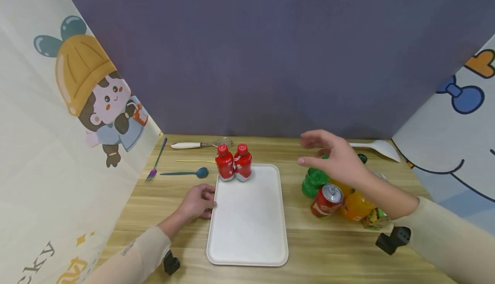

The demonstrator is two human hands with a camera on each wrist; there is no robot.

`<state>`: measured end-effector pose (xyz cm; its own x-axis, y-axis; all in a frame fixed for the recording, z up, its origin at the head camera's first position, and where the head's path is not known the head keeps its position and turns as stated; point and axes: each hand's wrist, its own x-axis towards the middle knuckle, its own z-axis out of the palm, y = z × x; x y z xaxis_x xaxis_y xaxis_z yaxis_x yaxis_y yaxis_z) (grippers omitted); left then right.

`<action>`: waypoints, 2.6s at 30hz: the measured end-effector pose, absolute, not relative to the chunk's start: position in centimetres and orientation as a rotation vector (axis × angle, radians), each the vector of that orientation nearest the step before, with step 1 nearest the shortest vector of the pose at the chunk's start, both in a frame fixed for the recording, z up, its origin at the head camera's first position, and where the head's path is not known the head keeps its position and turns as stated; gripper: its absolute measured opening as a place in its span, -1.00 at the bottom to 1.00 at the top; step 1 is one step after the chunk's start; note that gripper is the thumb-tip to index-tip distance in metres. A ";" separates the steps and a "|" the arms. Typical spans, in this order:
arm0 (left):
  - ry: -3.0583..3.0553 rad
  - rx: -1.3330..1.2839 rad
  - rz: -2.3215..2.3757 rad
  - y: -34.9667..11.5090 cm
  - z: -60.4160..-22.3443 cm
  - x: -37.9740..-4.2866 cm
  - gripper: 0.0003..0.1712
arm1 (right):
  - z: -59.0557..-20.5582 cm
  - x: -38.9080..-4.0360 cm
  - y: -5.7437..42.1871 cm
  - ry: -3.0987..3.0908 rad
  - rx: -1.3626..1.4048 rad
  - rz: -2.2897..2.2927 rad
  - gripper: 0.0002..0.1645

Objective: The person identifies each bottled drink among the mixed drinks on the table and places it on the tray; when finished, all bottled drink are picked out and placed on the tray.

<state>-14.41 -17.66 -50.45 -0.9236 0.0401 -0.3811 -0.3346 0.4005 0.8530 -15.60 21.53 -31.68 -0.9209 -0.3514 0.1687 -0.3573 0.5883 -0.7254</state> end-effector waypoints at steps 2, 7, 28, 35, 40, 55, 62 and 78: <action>2.320 -0.253 1.531 -17.7 -50.5 -14.4 -0.40 | -31.8 -15.0 22.5 -2.793 0.604 1.240 -0.33; 2.317 -0.250 1.533 -17.7 -50.7 -14.5 -0.40 | -32.3 -13.5 25.0 -2.752 0.537 1.189 -0.39; 2.309 -0.246 1.543 -17.8 -50.8 -14.6 -0.41 | -35.4 -8.8 34.3 -2.793 0.250 1.066 -0.28; 2.304 -0.258 1.553 -17.9 -50.7 -14.6 -0.40 | -36.7 -7.9 35.1 -2.858 0.133 1.031 -0.22; 2.306 -0.263 1.557 -17.8 -50.8 -14.4 -0.40 | -37.7 -7.5 35.2 -2.893 0.075 1.042 -0.19; 2.276 -0.251 1.624 -17.8 -50.9 -14.4 -0.43 | -39.2 -6.8 36.0 -2.999 -0.029 1.116 -0.08; 2.285 -0.248 1.602 -17.9 -50.5 -14.4 -0.42 | -39.9 -7.1 36.0 -3.004 -0.018 1.068 -0.09; 2.297 -0.260 1.585 -17.8 -50.8 -14.6 -0.41 | -40.3 -7.9 36.2 -3.143 -0.094 1.004 0.05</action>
<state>-14.60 -17.83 -50.83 -0.9265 0.0403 -0.3741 -0.3354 0.3618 0.8698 -7.87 36.16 -40.28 -0.9858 0.0058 -0.1678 0.1020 0.8145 -0.5711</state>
